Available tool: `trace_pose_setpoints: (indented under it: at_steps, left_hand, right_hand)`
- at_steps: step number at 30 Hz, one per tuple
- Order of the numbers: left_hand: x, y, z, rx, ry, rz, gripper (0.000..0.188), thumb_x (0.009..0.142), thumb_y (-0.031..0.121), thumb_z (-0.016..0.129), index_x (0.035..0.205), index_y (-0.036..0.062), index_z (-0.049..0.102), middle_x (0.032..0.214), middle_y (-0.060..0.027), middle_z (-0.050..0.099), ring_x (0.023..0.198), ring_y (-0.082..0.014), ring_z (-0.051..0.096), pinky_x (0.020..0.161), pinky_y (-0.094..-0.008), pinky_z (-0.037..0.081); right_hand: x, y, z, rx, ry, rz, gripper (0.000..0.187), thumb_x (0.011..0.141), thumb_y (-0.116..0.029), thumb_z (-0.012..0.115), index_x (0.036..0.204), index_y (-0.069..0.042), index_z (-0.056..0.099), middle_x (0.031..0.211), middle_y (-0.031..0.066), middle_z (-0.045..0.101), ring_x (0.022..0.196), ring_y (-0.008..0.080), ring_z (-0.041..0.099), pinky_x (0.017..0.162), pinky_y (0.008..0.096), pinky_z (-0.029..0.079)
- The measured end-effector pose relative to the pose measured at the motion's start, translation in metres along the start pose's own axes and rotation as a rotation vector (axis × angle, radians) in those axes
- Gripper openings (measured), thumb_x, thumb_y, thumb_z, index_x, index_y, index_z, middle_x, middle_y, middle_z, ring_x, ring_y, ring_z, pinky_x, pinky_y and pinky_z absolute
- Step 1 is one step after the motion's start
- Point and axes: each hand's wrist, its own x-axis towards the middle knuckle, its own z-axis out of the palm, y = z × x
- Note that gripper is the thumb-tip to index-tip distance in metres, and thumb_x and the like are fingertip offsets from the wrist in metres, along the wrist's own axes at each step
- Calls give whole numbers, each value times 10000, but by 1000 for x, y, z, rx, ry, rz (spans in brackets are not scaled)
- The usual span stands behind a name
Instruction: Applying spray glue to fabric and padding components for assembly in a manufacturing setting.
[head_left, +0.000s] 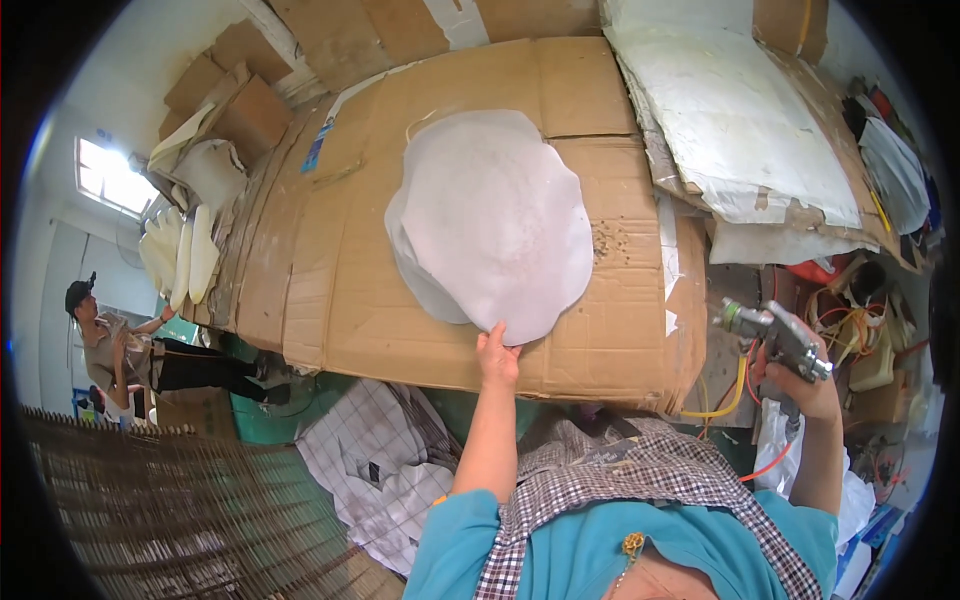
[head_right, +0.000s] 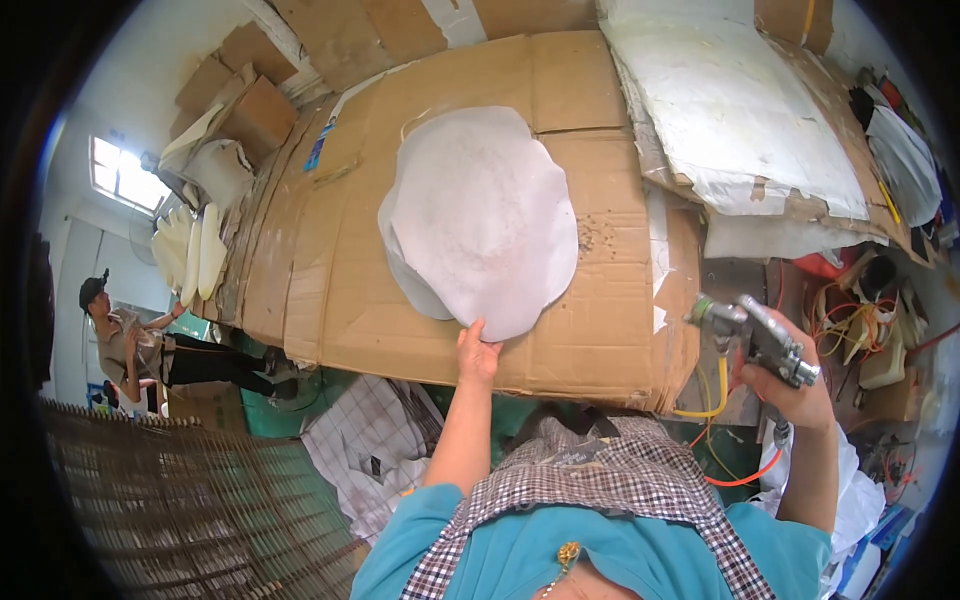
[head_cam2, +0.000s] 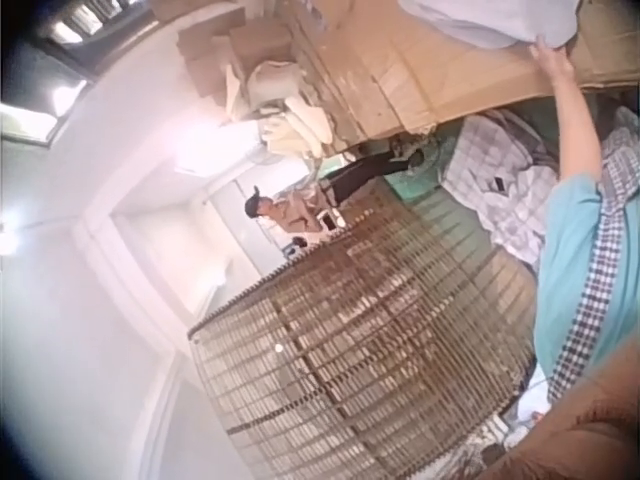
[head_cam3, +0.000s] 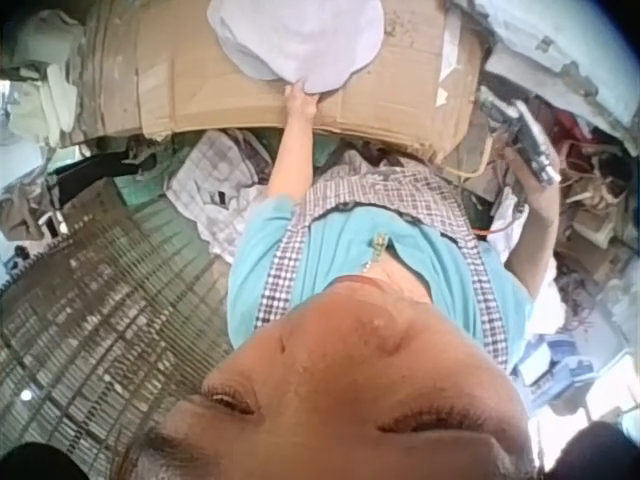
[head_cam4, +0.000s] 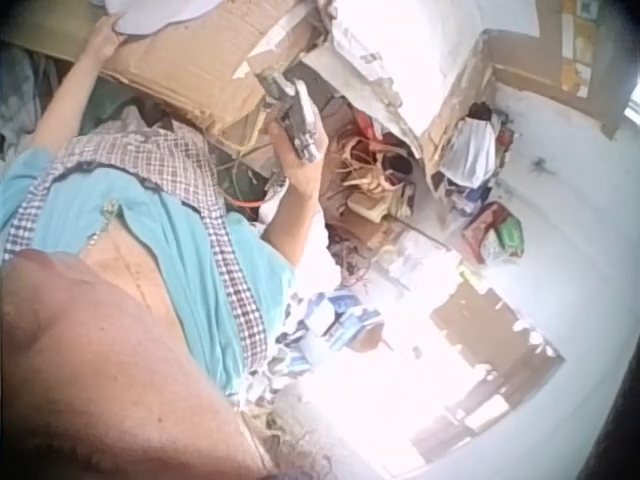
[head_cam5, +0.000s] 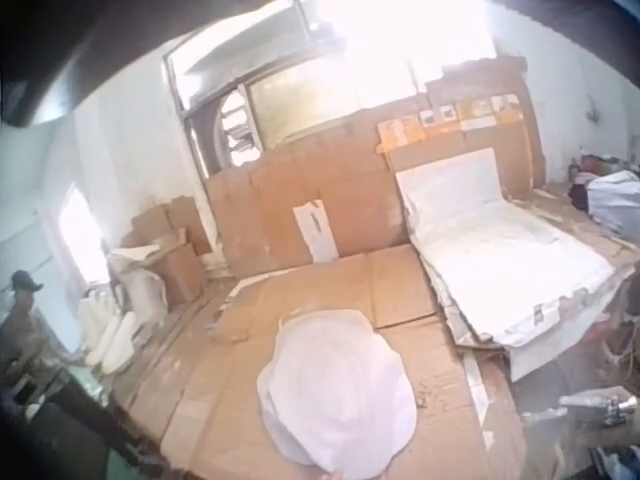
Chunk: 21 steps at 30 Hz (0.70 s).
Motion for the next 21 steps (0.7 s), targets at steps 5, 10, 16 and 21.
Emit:
trace_pose_setpoints:
  at_steps: [5, 10, 16, 21]
  left_hand:
    - [-4, -15, 20, 8, 54, -66, 466, 761, 16, 619, 1179, 101, 433, 1148, -96, 508, 1011, -247, 533, 708, -411, 515]
    - [-20, 16, 40, -26, -7, 113, 518, 744, -45, 597, 1201, 112, 410, 1100, -73, 541, 959, -220, 559, 679, -357, 524]
    - [-95, 169, 62, -333, -251, 510, 495, 752, 4, 549, 1229, -9, 417, 1168, -120, 531, 1037, -259, 549, 847, -379, 500]
    - [-184, 243, 25, 578, 233, 1482, 402, 801, 203, 568, 1082, -83, 537, 1040, -186, 596, 809, -257, 631, 670, -364, 550]
  right_hand:
    - [13, 4, 28, 108, -69, -69, 562, 710, -66, 629, 1227, 3, 420, 777, 70, 572, 690, 142, 567, 629, 275, 477]
    - [19, 7, 30, 35, 116, -80, 354, 798, -188, 575, 1086, -3, 484, 794, 68, 535, 724, 180, 547, 696, 320, 451]
    - [1, -1, 22, 42, 11, -113, 405, 814, -250, 575, 1114, 0, 469, 843, 77, 538, 797, 179, 537, 713, 315, 448]
    - [-3, -9, 27, 9, -125, -67, 586, 750, -126, 640, 1264, -2, 389, 786, 70, 559, 691, 133, 544, 629, 277, 457]
